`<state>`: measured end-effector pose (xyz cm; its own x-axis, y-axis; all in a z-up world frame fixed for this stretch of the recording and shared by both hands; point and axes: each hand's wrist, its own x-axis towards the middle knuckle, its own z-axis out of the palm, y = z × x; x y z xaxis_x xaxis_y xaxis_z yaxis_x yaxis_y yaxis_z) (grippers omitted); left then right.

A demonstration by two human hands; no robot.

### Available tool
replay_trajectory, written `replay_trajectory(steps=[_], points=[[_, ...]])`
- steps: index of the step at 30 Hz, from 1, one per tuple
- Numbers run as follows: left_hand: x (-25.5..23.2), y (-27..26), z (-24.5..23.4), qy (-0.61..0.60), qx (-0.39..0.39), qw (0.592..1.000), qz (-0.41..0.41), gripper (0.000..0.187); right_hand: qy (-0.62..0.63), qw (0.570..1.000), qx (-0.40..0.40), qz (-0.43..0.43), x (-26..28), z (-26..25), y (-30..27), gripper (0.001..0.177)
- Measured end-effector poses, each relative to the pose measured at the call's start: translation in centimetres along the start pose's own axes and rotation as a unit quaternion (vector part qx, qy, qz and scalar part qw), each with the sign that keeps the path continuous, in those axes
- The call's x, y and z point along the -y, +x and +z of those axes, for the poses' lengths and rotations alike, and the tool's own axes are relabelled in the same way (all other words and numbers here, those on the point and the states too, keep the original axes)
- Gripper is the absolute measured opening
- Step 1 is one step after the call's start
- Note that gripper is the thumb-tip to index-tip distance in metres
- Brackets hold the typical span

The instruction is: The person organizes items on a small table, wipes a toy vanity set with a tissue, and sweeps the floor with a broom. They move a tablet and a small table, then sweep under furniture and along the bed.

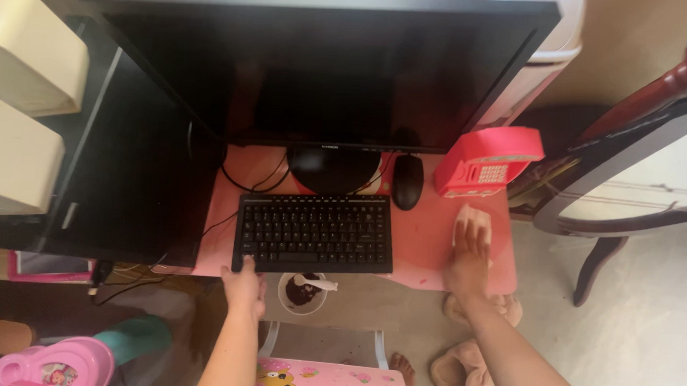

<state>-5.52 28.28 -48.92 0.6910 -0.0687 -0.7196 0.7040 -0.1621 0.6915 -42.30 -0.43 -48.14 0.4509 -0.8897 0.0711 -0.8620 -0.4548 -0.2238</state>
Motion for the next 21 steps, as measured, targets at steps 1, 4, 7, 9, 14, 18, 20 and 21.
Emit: replay_trajectory(steps=[1, 4, 7, 9, 14, 18, 20, 21], points=[[0.1, 0.7, 0.0, -0.036, 0.016, 0.999, 0.008, 0.074, 0.038, 0.999, -0.012, -0.035, 0.8, 0.7, -0.2, 0.082], [-0.7, 1.3, 0.5, -0.100, 0.040, 0.994, 0.009, 0.052, 0.130, 0.981, -0.051, -0.132, 5.3, 2.7, -0.6, 0.086], [-2.5, 0.1, 1.3, -0.039, -0.012, 0.999, -0.021, 0.046, 0.191, 0.960, -0.032, -0.203, 6.9, 2.9, -3.5, 0.074], [-3.8, -1.6, 1.8, 0.051, -0.071, 0.996, -0.019, 0.047, 0.242, 0.941, 0.055, -0.231, 4.9, 1.6, -5.8, 0.075], [-5.9, -4.1, 1.7, 0.181, -0.074, 0.981, -0.003, 0.057, 0.153, 0.970, 0.022, -0.189, -6.5, -4.2, -6.5, 0.039], [-5.5, -3.1, 1.5, 0.056, -0.031, 0.996, -0.054, 0.060, 0.260, 0.955, 0.077, 0.119, -4.8, -4.2, -5.9, 0.074], [-5.0, -2.6, 1.4, 0.057, -0.005, 0.997, -0.047, 0.057, 0.207, 0.975, 0.033, -0.076, -0.7, -3.3, -8.0, 0.076], [-4.8, -2.5, 1.4, 0.059, 0.010, 0.997, -0.043, 0.056, 0.177, 0.969, 0.009, -0.173, 1.4, -2.7, -9.0, 0.078]])
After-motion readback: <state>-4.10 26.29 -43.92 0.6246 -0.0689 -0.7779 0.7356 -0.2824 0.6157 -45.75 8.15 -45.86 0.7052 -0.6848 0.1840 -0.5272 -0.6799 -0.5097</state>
